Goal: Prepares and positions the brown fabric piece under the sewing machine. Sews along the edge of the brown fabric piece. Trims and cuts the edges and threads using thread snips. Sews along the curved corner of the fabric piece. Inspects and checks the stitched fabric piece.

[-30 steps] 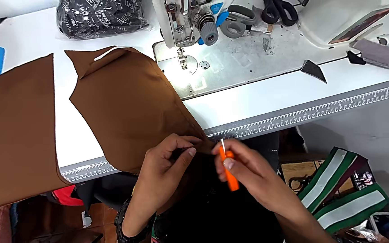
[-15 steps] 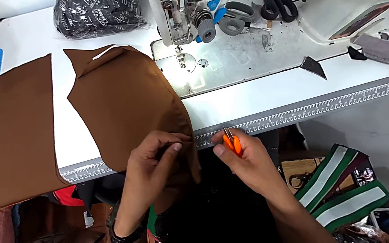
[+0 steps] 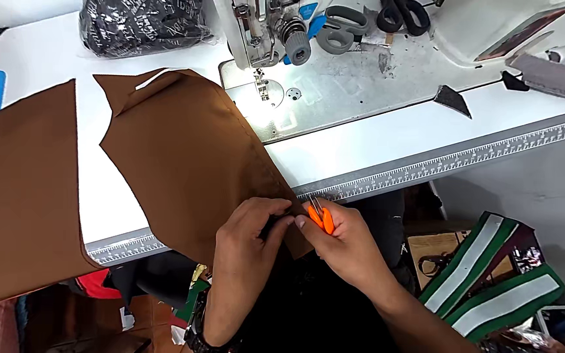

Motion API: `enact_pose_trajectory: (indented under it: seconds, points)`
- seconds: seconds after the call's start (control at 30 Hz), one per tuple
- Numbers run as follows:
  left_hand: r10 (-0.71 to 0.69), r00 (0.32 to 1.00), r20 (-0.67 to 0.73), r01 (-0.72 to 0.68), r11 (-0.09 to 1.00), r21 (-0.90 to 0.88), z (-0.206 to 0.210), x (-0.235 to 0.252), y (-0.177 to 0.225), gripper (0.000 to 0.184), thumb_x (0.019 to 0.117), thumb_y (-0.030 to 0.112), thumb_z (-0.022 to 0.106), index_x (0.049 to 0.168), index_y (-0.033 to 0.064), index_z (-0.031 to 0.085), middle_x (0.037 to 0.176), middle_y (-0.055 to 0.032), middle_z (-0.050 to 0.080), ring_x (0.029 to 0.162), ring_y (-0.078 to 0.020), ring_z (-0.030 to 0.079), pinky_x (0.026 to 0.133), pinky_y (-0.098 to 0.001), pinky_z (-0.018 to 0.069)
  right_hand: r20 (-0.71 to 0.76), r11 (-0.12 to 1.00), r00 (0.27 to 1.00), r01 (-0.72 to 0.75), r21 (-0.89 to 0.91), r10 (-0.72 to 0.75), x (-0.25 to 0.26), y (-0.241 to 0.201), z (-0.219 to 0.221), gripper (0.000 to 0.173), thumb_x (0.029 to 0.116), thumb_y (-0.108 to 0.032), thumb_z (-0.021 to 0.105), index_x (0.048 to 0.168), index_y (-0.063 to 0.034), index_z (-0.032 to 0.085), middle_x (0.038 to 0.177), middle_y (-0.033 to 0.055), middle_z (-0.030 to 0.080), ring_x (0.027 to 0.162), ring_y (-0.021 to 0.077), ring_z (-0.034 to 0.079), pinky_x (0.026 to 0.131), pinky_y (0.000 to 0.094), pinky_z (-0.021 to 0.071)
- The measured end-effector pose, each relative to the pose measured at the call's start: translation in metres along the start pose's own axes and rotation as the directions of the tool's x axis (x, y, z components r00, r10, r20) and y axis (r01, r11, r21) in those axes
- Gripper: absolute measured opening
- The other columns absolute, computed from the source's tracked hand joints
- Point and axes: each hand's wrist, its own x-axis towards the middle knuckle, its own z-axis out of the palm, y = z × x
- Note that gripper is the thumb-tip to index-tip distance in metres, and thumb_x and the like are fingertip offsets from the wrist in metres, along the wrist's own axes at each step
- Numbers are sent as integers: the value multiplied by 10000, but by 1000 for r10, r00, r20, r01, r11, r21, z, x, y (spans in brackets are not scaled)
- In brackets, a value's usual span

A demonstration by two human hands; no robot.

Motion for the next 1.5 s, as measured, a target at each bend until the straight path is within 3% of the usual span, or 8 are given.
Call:
enact_pose_trajectory:
  seconds: [0.33, 0.43, 0.5, 0.57, 0.67, 0.73, 0.83, 1.5]
  points:
    - [6, 1000, 5, -7, 978, 206, -9, 8, -3, 161, 984, 195, 652, 1070, 148, 780, 1010, 29, 677, 928, -47, 639, 793, -194, 538, -117, 978, 988, 81, -192, -104, -4, 18, 2, 133, 980, -274, 639, 889, -181, 666, 575, -81, 522, 451, 41, 482, 393, 219, 401]
    - [4, 998, 55, -16, 975, 221, -9, 11, -3, 157, 989, 206, 639, 1049, 166, 779, 999, 42, 670, 929, -60, 627, 791, -209, 527, -173, 933, 972, 92, -347, -160, -9, 15, -2, 176, 963, -370, 660, 1025, -209, 695, 653, -121, 561, 509, 13, 488, 437, 224, 411]
    - [-10, 997, 79, -8, 976, 217, -9, 13, -2, 166, 994, 197, 627, 1056, 169, 778, 1002, 42, 663, 936, -76, 615, 797, -228, 514, -163, 954, 967, 149, -260, -195, -17, 5, -11, 325, 1020, -408, 569, 1233, -168, 621, 730, -103, 593, 551, 18, 531, 456, 214, 462]
    - [-15, 995, 100, -6, 977, 214, -10, 14, -1, 181, 1002, 185, 606, 1068, 172, 775, 997, 44, 656, 940, -89, 607, 803, -242, 506, -8, 983, 990, 144, 114, -144, -25, -9, -21, 488, 1078, -533, 387, 1364, -160, 518, 826, -30, 617, 644, 74, 610, 546, 231, 552]
    - [-33, 991, 131, 5, 978, 210, -12, 16, 0, 193, 1008, 179, 592, 1076, 179, 773, 983, 49, 646, 936, -85, 601, 798, -242, 506, 372, 826, 922, -126, 550, -107, -25, -18, -21, 461, 1082, -494, 390, 1297, -126, 566, 891, 40, 656, 754, 118, 671, 667, 268, 601]
    - [-47, 988, 145, 16, 978, 209, -13, 16, 1, 203, 1009, 177, 581, 1071, 184, 774, 978, 55, 640, 929, -80, 594, 785, -239, 500, 550, 779, 834, -314, 542, -46, -14, -9, -11, 380, 1085, -337, 309, 1256, -90, 542, 911, 57, 669, 783, 153, 706, 705, 315, 631]
    - [-54, 986, 158, 20, 977, 212, -13, 18, 0, 212, 1012, 180, 569, 1063, 190, 775, 977, 58, 632, 931, -83, 588, 782, -246, 496, 573, 742, 819, -410, 531, 42, -3, 7, 2, 350, 1075, -271, 254, 1220, -78, 507, 901, 88, 669, 786, 194, 722, 728, 360, 640]
    - [-38, 987, 157, 3, 977, 215, -13, 16, -3, 227, 1016, 182, 557, 1088, 193, 773, 990, 65, 627, 937, -75, 585, 788, -228, 495, 534, 721, 842, -420, 551, 83, -3, 6, 3, 337, 1087, -249, 257, 1228, -67, 503, 929, 108, 665, 806, 212, 724, 761, 374, 642]
